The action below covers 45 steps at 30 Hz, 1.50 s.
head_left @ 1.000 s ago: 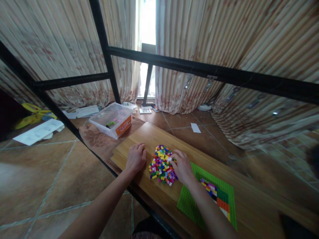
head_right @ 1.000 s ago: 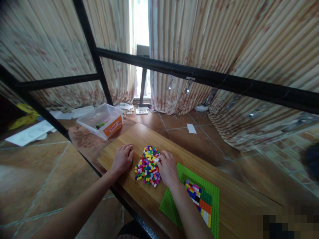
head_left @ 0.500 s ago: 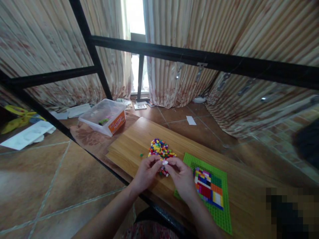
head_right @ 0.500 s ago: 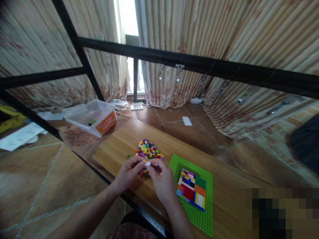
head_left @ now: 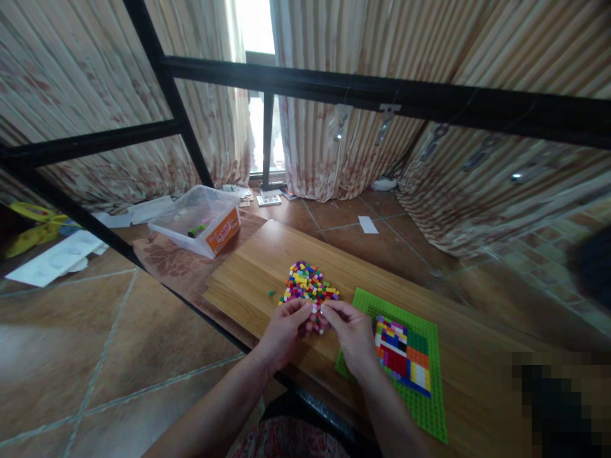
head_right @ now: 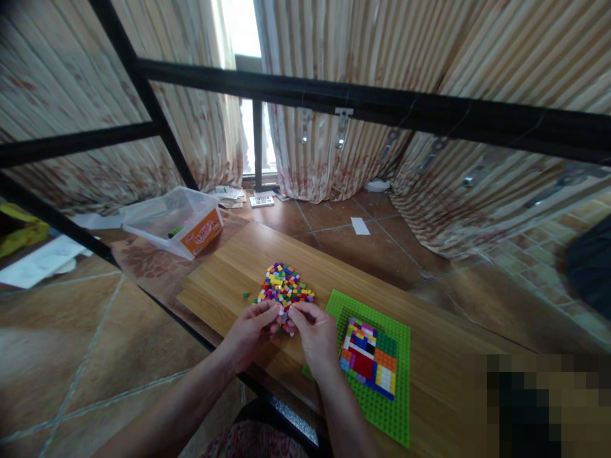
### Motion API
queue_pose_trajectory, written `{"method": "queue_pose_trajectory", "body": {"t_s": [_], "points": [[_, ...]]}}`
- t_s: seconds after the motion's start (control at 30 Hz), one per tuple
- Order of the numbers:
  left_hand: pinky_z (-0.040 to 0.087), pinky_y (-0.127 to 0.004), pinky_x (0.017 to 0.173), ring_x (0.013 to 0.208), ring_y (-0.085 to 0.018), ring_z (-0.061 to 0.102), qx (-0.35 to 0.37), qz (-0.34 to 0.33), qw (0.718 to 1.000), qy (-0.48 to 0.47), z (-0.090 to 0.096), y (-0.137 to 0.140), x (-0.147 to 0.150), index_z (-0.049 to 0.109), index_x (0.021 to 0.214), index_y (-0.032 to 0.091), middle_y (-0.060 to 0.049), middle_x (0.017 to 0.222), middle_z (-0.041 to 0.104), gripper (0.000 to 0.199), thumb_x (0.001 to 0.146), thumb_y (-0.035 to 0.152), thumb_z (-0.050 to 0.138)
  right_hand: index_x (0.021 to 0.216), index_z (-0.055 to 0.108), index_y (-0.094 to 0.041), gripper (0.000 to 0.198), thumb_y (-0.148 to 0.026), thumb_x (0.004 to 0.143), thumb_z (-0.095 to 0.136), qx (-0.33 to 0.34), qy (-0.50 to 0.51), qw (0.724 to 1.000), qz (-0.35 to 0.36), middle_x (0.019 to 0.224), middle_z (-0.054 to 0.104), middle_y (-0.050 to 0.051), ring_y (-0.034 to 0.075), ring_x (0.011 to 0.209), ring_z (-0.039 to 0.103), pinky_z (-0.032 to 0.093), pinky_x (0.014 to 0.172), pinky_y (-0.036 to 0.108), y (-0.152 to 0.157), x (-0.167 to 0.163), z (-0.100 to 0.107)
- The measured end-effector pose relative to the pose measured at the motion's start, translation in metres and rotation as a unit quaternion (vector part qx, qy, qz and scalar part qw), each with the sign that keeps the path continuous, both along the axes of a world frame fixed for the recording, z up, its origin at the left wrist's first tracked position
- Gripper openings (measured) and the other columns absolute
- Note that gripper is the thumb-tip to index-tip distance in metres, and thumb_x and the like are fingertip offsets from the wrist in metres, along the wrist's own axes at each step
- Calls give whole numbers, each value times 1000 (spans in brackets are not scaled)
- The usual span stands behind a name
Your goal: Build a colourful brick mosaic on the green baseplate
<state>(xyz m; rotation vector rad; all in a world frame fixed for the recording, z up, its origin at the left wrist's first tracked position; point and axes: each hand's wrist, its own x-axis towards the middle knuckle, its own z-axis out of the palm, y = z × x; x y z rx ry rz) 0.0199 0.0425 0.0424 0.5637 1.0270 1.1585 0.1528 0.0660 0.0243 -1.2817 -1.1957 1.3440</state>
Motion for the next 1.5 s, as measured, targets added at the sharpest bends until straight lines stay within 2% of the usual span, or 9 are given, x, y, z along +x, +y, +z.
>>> {"method": "queue_pose_trajectory", "body": {"t_s": [0.13, 0.23, 0.37, 0.53, 0.77, 0.87, 1.0, 1.17, 1.5], "points": [[38, -18, 54, 52, -6, 50, -10, 29, 998, 47, -3, 1, -1, 61, 72, 14, 3, 60, 58, 29, 70, 41, 71, 83, 74, -20, 20, -34, 80, 59, 118, -241, 963, -2, 86, 72, 7, 21, 80, 66, 50, 77, 36, 13, 5, -4], [39, -19, 53, 52, -6, 52, -13, 33, 997, 64, -4, 1, -1, 63, 76, 14, 1, 64, 62, 29, 70, 41, 71, 90, 74, -19, 24, -27, 84, 52, 154, -318, 935, 23, 94, 72, 9, 22, 88, 65, 48, 84, 37, 14, 5, -1], [38, -20, 52, 51, -7, 53, 6, 29, 998, 64, -3, 0, 0, 64, 77, 14, 0, 69, 65, 31, 69, 43, 73, 95, 72, -19, 27, -36, 86, 52, 114, -216, 969, 31, 94, 72, 8, 21, 85, 66, 50, 78, 34, 6, 0, 4], [35, -19, 51, 52, -6, 51, 46, -2, 997, 58, 1, -2, 3, 61, 71, 14, 1, 61, 61, 31, 71, 43, 72, 84, 71, -18, 28, -44, 76, 66, -1, 3, 999, 39, 63, 65, 0, 14, 56, 57, 45, 53, 25, -4, -8, 10], [34, -19, 49, 48, -6, 44, 66, -18, 997, 44, -2, -2, 1, 60, 70, 15, 2, 59, 58, 31, 72, 44, 69, 82, 74, -17, 29, -44, 71, 70, -43, 66, 996, 42, 62, 66, 0, 13, 55, 56, 44, 52, 25, -3, -2, 9], [36, -21, 49, 48, -7, 45, 65, 10, 990, 123, -10, 6, -12, 59, 71, 16, 2, 59, 56, 29, 73, 43, 67, 85, 74, -18, 30, -45, 75, 65, 9, -52, 998, 28, 70, 70, 3, 17, 62, 61, 49, 60, 30, 9, 11, 2], [37, -23, 54, 55, -12, 50, 118, 21, 919, 376, -16, 18, -29, 62, 70, 18, 1, 60, 58, 19, 78, 35, 59, 82, 74, -22, 19, -33, 80, 58, 141, -325, 935, 9, 85, 72, 5, 20, 79, 65, 48, 76, 33, 23, 24, -5], [37, -24, 60, 62, -13, 54, 167, -36, 818, 548, -15, 22, -28, 62, 70, 19, 0, 66, 62, 14, 81, 21, 53, 90, 72, -21, 18, -20, 81, 56, 184, -438, 878, 55, 89, 69, 5, 18, 82, 63, 45, 76, 29, 30, 12, -5], [42, -26, 67, 71, -15, 58, 161, 0, 786, 597, -21, 27, -36, 66, 84, 20, -1, 77, 65, 15, 83, 18, 51, 93, 71, -23, 19, -19, 84, 54, 214, -479, 845, 102, 95, 68, 5, 19, 84, 62, 43, 74, 29, 65, -36, 5]]}}
